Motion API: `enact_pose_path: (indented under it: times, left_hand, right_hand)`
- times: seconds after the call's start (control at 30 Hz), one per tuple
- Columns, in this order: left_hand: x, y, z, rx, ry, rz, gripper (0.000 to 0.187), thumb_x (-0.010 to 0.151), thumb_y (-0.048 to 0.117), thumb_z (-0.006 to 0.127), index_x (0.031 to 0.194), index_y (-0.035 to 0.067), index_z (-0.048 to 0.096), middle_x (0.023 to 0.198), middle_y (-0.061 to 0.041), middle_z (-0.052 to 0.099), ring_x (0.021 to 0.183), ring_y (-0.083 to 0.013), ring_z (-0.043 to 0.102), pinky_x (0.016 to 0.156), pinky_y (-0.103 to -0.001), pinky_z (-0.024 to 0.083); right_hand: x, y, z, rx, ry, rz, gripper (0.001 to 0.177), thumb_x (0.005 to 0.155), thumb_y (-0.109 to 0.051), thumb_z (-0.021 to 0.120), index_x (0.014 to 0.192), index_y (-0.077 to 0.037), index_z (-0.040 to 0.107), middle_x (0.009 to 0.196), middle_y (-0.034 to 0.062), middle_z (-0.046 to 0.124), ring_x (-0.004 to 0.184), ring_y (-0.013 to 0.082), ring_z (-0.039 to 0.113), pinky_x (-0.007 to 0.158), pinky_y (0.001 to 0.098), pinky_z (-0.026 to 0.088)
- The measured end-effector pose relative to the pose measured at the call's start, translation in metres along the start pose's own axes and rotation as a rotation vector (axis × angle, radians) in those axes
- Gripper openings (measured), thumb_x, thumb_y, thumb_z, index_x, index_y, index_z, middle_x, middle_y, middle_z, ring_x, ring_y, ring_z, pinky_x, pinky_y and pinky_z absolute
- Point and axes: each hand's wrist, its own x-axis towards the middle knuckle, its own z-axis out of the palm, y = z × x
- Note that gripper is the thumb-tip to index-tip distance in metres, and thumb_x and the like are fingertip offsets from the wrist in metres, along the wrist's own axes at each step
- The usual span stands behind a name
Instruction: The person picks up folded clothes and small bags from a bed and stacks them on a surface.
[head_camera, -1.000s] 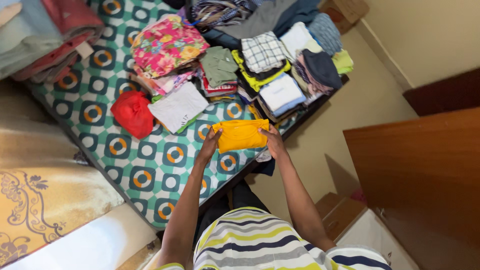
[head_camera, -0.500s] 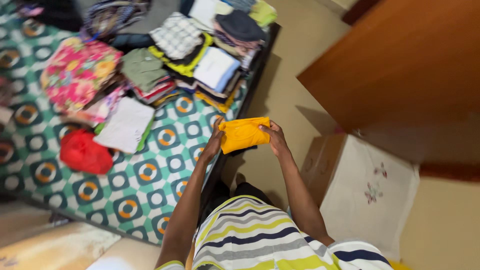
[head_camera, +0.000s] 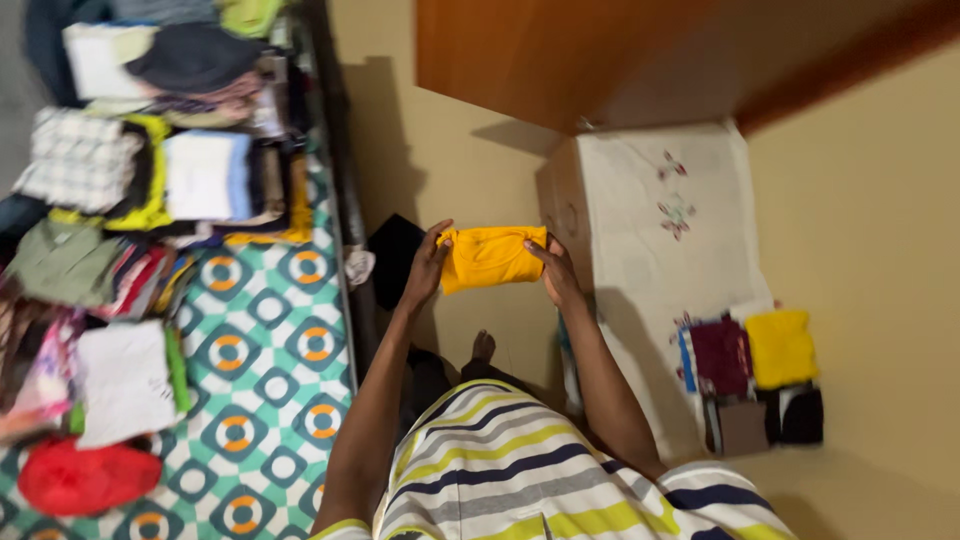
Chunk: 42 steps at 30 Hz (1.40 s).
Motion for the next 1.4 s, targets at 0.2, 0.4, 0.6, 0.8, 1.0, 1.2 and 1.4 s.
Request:
enact_pose_path:
  times: [0.2,0.4,0.6,0.8,1.0,1.2,1.4]
  left_hand:
    - [0.015,0.007,0.094,0.034,-0.100,-0.096,0.046,0.106,0.029,0.057,0.147,0.009,0.052,0.124,-0.011,0.064,0.108,-0.0165,0.058,0.097,-0.031,0.048]
    - [0.022,-0.017,0.186,-0.118,-0.223,-0.139,0.031,0.107,0.020,0.059,0.131,0.002,0.061,0.114,-0.005,0.069,0.104,-0.0102,0.062,0.092,-0.026,0.050]
    - [0.025,-0.030,0.272,-0.188,-0.439,-0.155,0.020,0.107,0.012,0.057,0.124,0.000,0.060,0.109,-0.003,0.070,0.099,-0.0081,0.063,0.088,-0.024,0.052]
    - [0.030,-0.051,0.341,-0.081,-0.629,-0.168,0.019,0.108,0.009,0.058,0.125,0.001,0.060,0.105,-0.001,0.066,0.096,-0.0074,0.057,0.085,-0.023,0.048]
    - [0.036,-0.059,0.389,-0.092,-0.799,-0.216,0.019,0.106,0.011,0.058,0.123,0.003,0.059,0.104,0.001,0.067,0.097,-0.0046,0.059,0.086,-0.021,0.049]
    - [0.050,-0.066,0.419,-0.029,-0.879,-0.271,0.019,0.106,0.012,0.061,0.123,0.004,0.061,0.089,0.003,0.060,0.078,-0.0030,0.048,0.067,-0.020,0.041]
    - [0.070,-0.070,0.443,-0.064,-0.957,-0.269,0.017,0.106,0.013,0.061,0.120,0.004,0.060,0.095,0.004,0.063,0.086,-0.0021,0.053,0.074,-0.020,0.046]
  right_hand:
    - [-0.043,0.009,-0.099,0.104,0.124,-0.092,0.043,0.092,-0.017,0.073,0.131,-0.004,0.061,0.125,0.0057,0.068,0.121,0.0170,0.061,0.106,0.0318,0.044]
    - [-0.094,0.011,-0.176,0.240,0.231,-0.091,0.042,0.091,-0.016,0.076,0.128,-0.003,0.061,0.120,0.0063,0.068,0.116,0.0177,0.063,0.102,0.0345,0.048]
    - [-0.154,0.012,-0.237,0.284,0.414,-0.083,0.042,0.089,-0.020,0.074,0.127,-0.004,0.061,0.120,0.0060,0.068,0.115,0.0176,0.064,0.100,0.0349,0.050]
    - [-0.199,0.038,-0.287,0.393,0.563,-0.182,0.048,0.090,-0.021,0.077,0.128,0.000,0.058,0.123,0.0088,0.067,0.118,0.0202,0.063,0.104,0.0370,0.049]
    - [-0.226,0.065,-0.321,0.451,0.746,-0.224,0.055,0.090,-0.020,0.078,0.135,0.001,0.054,0.125,0.0092,0.064,0.120,0.0207,0.061,0.105,0.0359,0.047]
    - [-0.236,0.075,-0.335,0.565,0.774,-0.322,0.051,0.093,-0.020,0.076,0.134,0.004,0.056,0.127,0.0115,0.065,0.120,0.0233,0.062,0.103,0.0387,0.048]
    - [-0.232,0.074,-0.342,0.599,0.783,-0.383,0.044,0.096,-0.017,0.071,0.133,0.001,0.056,0.127,0.0088,0.066,0.123,0.0216,0.062,0.106,0.0369,0.048]
